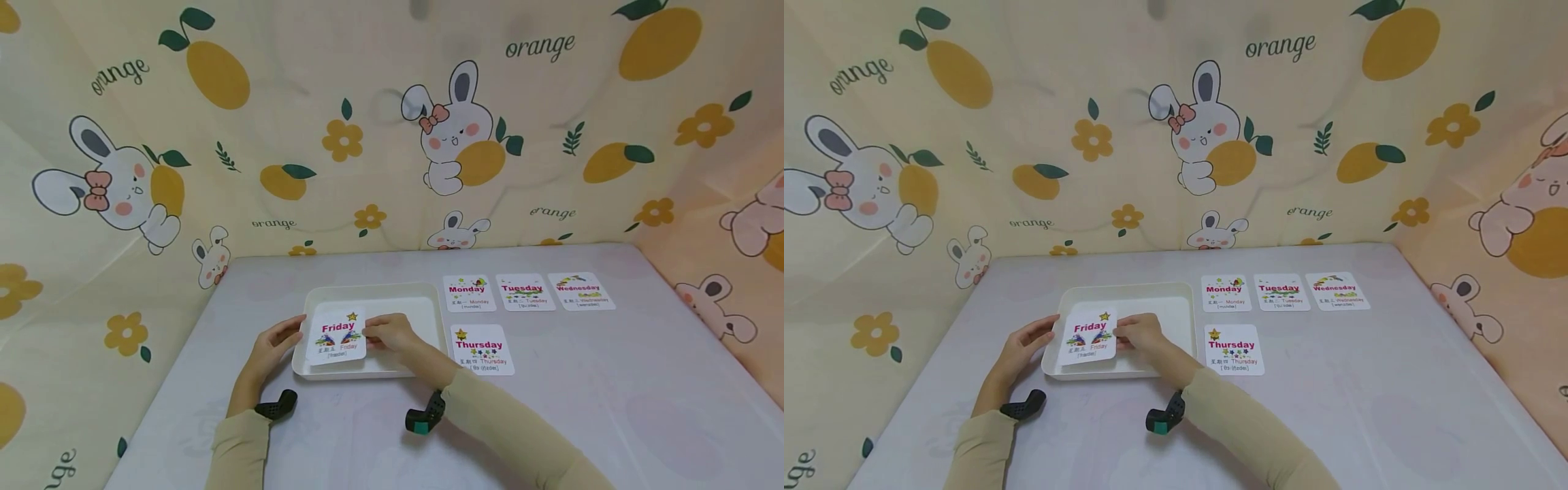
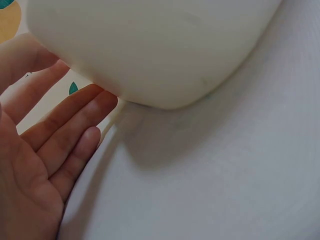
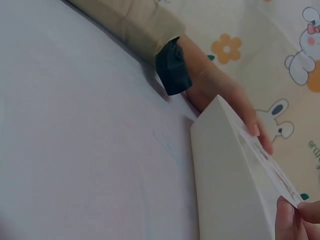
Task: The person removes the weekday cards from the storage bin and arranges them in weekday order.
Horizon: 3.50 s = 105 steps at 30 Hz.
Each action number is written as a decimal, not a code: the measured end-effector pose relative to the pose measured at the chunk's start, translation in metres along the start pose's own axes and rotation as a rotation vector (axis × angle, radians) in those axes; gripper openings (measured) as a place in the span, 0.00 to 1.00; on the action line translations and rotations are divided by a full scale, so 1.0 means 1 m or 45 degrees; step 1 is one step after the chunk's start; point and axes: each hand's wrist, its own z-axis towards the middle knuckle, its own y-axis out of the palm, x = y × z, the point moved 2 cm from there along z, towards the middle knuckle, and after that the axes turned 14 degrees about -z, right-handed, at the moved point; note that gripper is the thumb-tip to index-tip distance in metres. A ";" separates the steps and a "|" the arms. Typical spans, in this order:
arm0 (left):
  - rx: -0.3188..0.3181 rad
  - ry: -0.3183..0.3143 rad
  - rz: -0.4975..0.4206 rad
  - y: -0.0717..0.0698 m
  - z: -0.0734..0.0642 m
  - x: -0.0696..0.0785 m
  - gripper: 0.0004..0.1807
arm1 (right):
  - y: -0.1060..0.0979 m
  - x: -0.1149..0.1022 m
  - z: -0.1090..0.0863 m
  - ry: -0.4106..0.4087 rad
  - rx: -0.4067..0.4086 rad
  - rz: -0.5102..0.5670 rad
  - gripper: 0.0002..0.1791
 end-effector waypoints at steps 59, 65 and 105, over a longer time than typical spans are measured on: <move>0.019 -0.042 0.037 0.001 -0.001 -0.001 0.26 | -0.130 0.020 -0.044 -0.074 -0.039 -0.117 0.21; 0.030 -0.039 0.082 0.001 -0.001 0.000 0.26 | -0.142 0.024 -0.044 -0.072 -0.062 -0.115 0.22; 0.019 -0.006 0.008 0.001 -0.001 -0.001 0.25 | -0.226 0.060 -0.057 -0.022 -0.077 -0.284 0.24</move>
